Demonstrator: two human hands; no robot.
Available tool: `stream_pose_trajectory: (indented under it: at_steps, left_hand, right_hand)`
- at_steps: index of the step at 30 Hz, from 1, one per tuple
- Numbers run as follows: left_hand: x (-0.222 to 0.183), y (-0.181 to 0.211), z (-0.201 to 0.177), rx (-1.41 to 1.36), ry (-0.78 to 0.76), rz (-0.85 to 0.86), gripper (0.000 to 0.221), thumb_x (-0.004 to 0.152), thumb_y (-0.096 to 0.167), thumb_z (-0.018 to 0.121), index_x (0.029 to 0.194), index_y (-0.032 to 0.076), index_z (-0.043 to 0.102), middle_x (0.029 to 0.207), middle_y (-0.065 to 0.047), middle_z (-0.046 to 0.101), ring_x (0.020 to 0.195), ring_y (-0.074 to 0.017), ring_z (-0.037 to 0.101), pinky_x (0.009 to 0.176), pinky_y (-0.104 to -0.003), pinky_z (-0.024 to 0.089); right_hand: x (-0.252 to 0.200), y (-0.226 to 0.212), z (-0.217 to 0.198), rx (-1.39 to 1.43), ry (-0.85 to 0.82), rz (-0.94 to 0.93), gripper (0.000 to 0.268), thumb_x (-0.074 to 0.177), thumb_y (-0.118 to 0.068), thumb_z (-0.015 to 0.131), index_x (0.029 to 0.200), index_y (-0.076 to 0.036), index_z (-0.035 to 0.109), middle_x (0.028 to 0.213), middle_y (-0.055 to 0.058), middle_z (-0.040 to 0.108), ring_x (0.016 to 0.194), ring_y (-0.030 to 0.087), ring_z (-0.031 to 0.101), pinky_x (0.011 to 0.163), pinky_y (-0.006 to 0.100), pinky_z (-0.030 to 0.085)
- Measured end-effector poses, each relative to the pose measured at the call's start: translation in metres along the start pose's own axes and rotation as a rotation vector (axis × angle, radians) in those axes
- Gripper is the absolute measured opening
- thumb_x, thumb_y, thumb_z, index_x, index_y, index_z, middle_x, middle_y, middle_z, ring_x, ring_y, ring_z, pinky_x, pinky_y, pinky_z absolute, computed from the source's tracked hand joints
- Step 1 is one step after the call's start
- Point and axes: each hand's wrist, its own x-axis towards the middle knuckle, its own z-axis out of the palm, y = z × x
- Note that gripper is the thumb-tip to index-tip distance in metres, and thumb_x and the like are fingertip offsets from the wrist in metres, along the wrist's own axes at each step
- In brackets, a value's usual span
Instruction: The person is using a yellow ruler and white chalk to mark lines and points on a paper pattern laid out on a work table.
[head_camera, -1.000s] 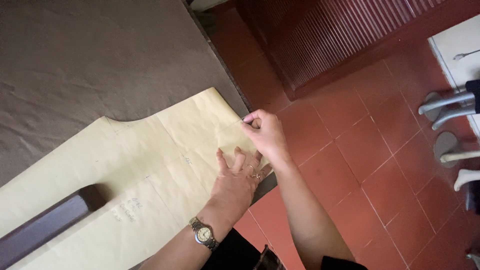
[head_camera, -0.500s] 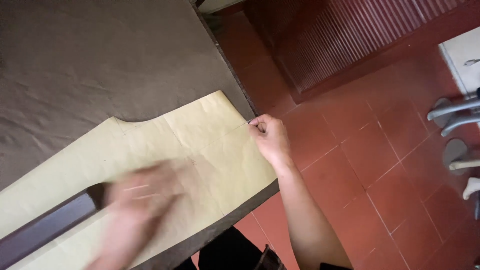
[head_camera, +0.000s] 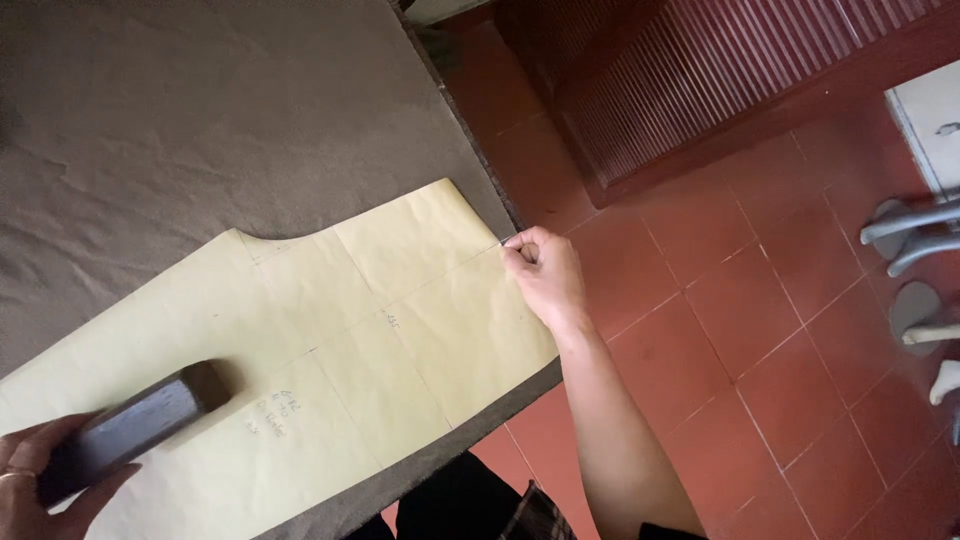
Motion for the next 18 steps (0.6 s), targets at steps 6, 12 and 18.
stream_pose_trajectory:
  at_steps: [6,12,18]
  left_hand:
    - [0.000,0.003,0.000,-0.064,-0.020,-0.076,0.076,0.059,0.006,0.083,0.132,0.002,0.062,0.125,-0.021,0.053,0.117,-0.0304,0.050,0.099,-0.039,0.043]
    - [0.005,0.003,-0.007,0.118,-0.030,-0.008,0.075,0.058,0.019,0.085,0.129,0.004,0.065,0.121,-0.019,0.062,0.112,-0.0303,0.058,0.102,-0.039,0.046]
    - [0.023,0.096,-0.040,0.488,-0.022,0.131,0.062,0.066,0.044,0.074,0.121,0.017,0.063,0.115,-0.003,0.069,0.101,-0.0279,0.066,0.091,-0.041,0.051]
  right_hand:
    - [0.005,0.008,0.003,0.007,0.009,-0.018,0.007,0.082,-0.016,0.063,0.081,-0.011,0.067,0.058,-0.007,0.056,0.052,0.005,0.042,0.050,0.026,0.034]
    - [-0.002,-0.004,0.000,0.006,0.007,0.019,0.006,0.084,-0.015,0.063,0.083,-0.011,0.067,0.061,-0.006,0.059,0.054,0.005,0.047,0.053,0.023,0.039]
    - [0.017,0.031,0.012,-0.323,0.173,-0.337,0.023,0.076,-0.013,0.067,0.095,-0.026,0.061,0.078,-0.004,0.069,0.071,0.021,0.066,0.068,0.036,0.047]
